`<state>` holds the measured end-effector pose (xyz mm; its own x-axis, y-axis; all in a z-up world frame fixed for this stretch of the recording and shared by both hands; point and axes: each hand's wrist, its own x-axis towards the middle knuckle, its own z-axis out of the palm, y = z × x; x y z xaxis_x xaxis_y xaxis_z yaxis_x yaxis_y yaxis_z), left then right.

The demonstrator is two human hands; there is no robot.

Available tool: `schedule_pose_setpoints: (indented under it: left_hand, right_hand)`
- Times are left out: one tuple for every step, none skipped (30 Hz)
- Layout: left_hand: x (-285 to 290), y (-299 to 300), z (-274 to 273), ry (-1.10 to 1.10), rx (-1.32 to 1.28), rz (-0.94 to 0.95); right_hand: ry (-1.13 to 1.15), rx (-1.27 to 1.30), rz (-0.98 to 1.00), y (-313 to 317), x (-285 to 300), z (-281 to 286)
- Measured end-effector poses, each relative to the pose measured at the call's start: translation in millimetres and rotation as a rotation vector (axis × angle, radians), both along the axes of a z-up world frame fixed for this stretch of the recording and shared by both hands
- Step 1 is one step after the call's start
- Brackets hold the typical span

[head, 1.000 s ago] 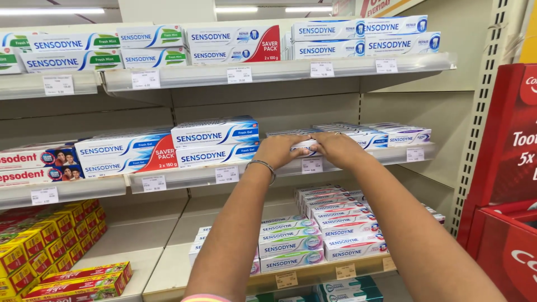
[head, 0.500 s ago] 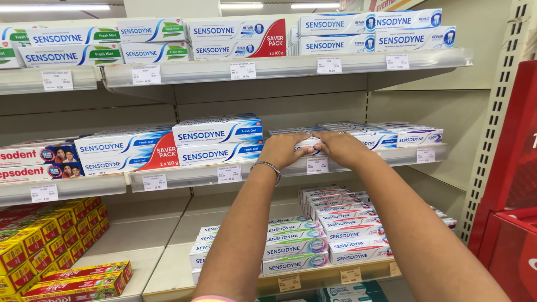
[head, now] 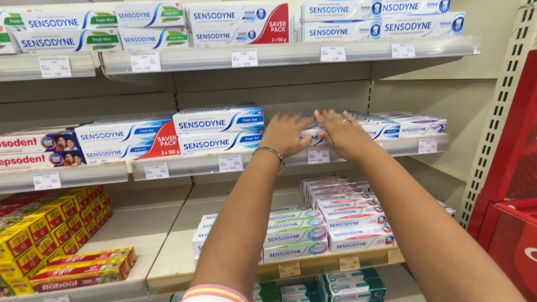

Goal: Selecting and organizing toothpaste boxes in a shopping cart and on a store shelf.

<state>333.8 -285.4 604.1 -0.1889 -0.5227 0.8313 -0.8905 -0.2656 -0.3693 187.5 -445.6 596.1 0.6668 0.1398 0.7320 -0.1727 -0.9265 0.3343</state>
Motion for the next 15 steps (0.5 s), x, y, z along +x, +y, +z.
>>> schedule_pose_setpoints:
  left_hand:
    - [-6.9,6.2,-0.9,0.009,0.006,0.002]
    - [-13.6,12.4,-1.8,0.024,-0.091,-0.025]
    - [-20.3,19.1,-3.2,0.042,-0.188,-0.05]
    - [-40.0,35.5,-6.3,0.052,-0.182,-0.045]
    - [-59.9,52.4,-12.9,0.091,-0.249,-0.102]
    - [-79.0,68.7,-19.2,0.131,-0.318,-0.157]
    - [-97.8,89.6,-37.0,0.157,-0.301,-0.144]
    - [-116.1,110.4,-54.0,0.224,-0.342,-0.198]
    - [-135.1,132.0,-71.4,0.297,-0.383,-0.248]
    - [-144.3,148.2,-98.7,0.331,-0.368,-0.23]
    - [-154.8,165.1,-125.6,0.419,-0.37,-0.24]
    - [-165.9,182.2,-151.5,0.507,-0.373,-0.249]
    - [-167.9,192.9,-187.2,0.546,-0.359,-0.223]
    - [-171.1,204.4,-223.1,0.651,-0.361,-0.222]
    - [-177.8,218.1,-260.8,0.763,-0.361,-0.215]
  right_hand:
    - [0.009,0.006,0.002,17.3,-9.8,2.7]
    - [-0.053,0.09,0.08,34.6,-19.4,5.5]
    - [-0.114,0.174,0.159,52.0,-28.8,8.3]
    - [-0.104,0.182,0.161,68.3,-38.9,4.2]
    - [-0.129,0.253,0.283,84.9,-49.1,-2.9]
    - [-0.155,0.327,0.403,101.1,-58.5,-10.2]
    - [-0.131,0.352,0.405,114.9,-67.1,-26.6]
    - [-0.127,0.379,0.485,128.6,-75.1,-42.9]
    - [-0.119,0.412,0.564,143.1,-83.5,-60.1]
    - [-0.091,0.442,0.564,156.1,-88.7,-85.2]
    - [-0.03,0.521,0.6,169.6,-94.7,-110.0]
    - [0.031,0.602,0.634,183.4,-101.0,-134.0]
    - [0.065,0.637,0.635,196.1,-100.9,-162.7]
    - [0.142,0.707,0.636,209.3,-101.5,-191.6]
    - [0.224,0.784,0.635,224.3,-104.8,-222.5]
